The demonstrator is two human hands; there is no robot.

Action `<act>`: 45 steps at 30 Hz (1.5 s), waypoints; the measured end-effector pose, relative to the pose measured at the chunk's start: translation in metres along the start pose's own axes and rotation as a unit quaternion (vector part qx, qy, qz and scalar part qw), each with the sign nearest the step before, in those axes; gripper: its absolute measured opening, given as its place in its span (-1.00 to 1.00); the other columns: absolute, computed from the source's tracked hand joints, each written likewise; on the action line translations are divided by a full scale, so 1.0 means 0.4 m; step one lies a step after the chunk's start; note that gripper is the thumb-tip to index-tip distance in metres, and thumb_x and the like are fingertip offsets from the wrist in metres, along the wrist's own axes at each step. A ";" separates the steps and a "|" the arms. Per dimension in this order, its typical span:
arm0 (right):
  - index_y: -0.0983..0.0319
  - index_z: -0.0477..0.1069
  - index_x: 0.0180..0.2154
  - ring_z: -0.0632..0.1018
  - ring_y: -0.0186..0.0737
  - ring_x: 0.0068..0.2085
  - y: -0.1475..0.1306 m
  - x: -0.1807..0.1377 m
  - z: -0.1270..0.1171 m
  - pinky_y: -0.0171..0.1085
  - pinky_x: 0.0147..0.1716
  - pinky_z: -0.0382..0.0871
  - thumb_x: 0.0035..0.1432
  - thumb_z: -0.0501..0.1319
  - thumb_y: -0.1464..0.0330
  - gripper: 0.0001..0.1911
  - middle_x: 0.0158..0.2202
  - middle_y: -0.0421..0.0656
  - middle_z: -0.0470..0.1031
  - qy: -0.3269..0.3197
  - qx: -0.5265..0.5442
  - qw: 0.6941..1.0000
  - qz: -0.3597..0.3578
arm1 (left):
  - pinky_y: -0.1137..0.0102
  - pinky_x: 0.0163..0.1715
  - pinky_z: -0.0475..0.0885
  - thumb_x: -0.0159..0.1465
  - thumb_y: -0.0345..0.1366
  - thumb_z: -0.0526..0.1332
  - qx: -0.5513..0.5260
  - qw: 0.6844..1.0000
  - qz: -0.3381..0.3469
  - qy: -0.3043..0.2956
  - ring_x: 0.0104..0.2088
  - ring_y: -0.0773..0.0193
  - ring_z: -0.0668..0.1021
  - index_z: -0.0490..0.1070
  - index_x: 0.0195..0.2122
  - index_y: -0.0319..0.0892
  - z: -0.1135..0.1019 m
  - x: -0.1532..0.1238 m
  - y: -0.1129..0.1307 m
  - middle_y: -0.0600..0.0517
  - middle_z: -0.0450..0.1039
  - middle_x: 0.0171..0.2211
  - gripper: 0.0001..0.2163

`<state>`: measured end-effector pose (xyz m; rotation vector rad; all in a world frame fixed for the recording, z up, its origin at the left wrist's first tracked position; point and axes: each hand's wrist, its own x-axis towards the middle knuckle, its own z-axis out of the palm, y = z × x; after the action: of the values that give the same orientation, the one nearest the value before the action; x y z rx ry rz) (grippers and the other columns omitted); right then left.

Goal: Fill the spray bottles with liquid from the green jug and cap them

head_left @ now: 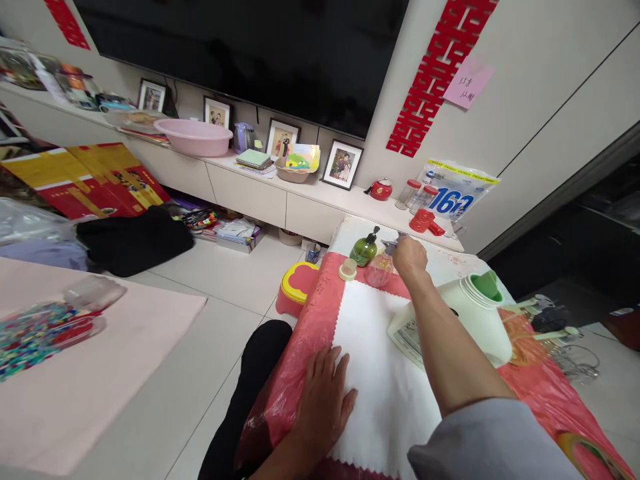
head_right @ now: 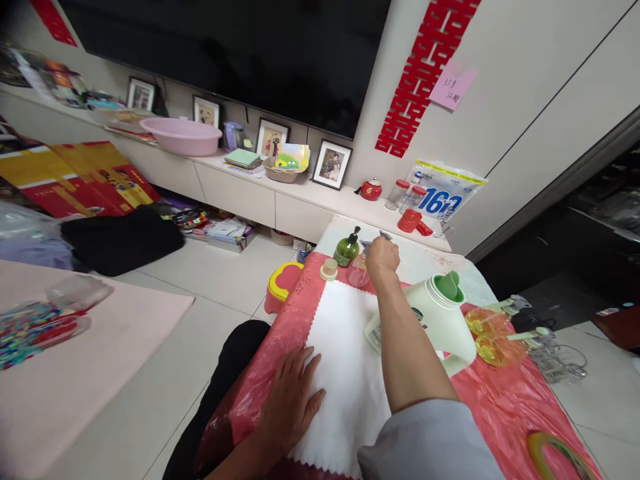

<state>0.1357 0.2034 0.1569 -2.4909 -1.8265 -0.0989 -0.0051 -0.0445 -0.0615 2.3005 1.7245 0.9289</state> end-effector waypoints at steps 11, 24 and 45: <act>0.36 0.45 0.04 0.38 0.09 0.18 -0.014 -0.029 -0.048 0.07 0.07 0.41 0.32 0.22 0.40 -0.71 0.10 0.09 0.41 0.041 0.015 0.999 -0.019 | -0.01 0.17 0.37 0.28 -0.31 0.23 0.038 0.999 0.029 0.008 0.18 -0.08 0.45 0.31 0.21 -0.21 -0.004 0.002 -0.008 -0.18 0.45 0.17 -0.54; 0.17 0.42 0.01 0.59 -0.34 -0.14 0.253 -0.505 -0.085 -0.39 -0.15 0.47 0.31 0.22 0.45 -0.76 -0.15 -0.21 0.59 0.173 0.369 0.816 -0.410 | 0.03 0.12 0.33 0.37 -0.19 0.13 0.087 0.989 0.097 0.070 0.17 -0.13 0.46 0.39 0.17 -0.19 0.039 -0.011 -0.074 -0.20 0.49 0.15 -0.62; 0.26 0.31 0.13 0.54 -0.08 -0.06 0.929 -0.099 0.379 -0.05 -0.02 0.47 0.11 0.43 0.18 -0.37 -0.01 -0.03 0.47 0.235 0.464 0.813 0.262 | 0.16 0.07 0.43 0.35 -0.14 0.21 0.150 0.977 0.147 0.032 0.13 0.00 0.54 0.34 0.22 -0.11 0.017 -0.011 -0.121 -0.16 0.49 0.16 -0.57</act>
<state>0.4812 0.0660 0.0014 -1.8772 -0.6593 0.1551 -0.0421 -0.0300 -0.0899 2.8109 1.6770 0.8436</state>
